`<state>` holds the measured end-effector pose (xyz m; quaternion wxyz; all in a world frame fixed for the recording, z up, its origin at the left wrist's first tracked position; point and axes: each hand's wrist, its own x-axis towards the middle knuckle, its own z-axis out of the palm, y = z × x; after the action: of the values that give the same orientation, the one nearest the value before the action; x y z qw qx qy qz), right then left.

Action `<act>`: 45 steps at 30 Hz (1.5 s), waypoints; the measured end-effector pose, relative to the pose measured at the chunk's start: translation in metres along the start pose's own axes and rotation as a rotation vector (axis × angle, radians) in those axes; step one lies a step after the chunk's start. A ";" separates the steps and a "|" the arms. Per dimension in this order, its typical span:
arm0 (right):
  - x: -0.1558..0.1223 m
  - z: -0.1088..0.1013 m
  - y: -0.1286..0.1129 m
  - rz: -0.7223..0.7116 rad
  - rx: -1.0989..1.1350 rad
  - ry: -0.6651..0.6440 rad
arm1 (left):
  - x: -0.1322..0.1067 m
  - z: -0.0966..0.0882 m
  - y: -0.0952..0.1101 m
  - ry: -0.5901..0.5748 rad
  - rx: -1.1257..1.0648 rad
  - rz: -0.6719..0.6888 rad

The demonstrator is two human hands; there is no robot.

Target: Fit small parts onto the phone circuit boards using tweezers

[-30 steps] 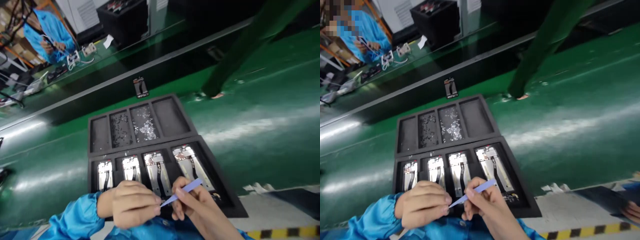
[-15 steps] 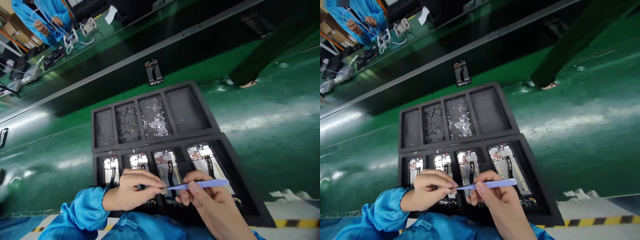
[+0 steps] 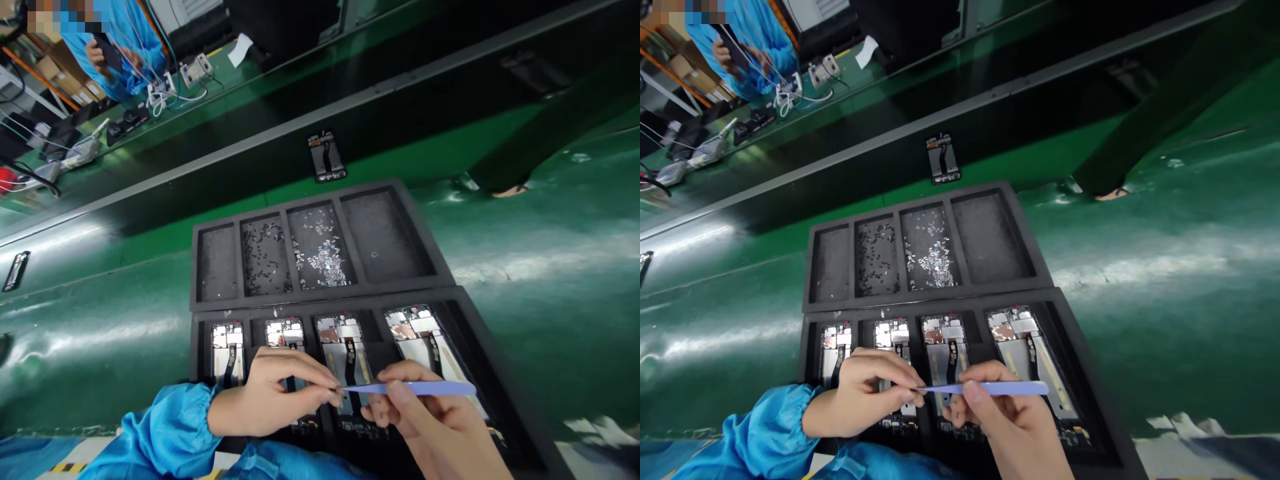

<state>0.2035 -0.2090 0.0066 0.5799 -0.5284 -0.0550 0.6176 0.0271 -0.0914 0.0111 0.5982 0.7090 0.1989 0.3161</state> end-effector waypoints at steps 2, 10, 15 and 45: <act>0.001 -0.005 -0.002 -0.007 -0.047 0.023 | 0.000 -0.001 0.000 0.007 0.045 -0.001; 0.019 -0.048 -0.045 -0.274 -0.165 0.554 | -0.002 -0.007 -0.004 -0.121 0.615 0.097; 0.021 -0.062 -0.073 -0.531 -0.304 0.585 | -0.009 -0.002 -0.020 -0.160 1.192 -0.020; 0.075 -0.005 -0.015 -0.731 -1.080 0.163 | 0.006 -0.013 -0.030 -0.341 1.268 -0.009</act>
<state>0.2346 -0.1488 -0.0297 0.4079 -0.7376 -0.4890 0.2245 0.0254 -0.0722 -0.0159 0.0888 0.9635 0.2521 0.0181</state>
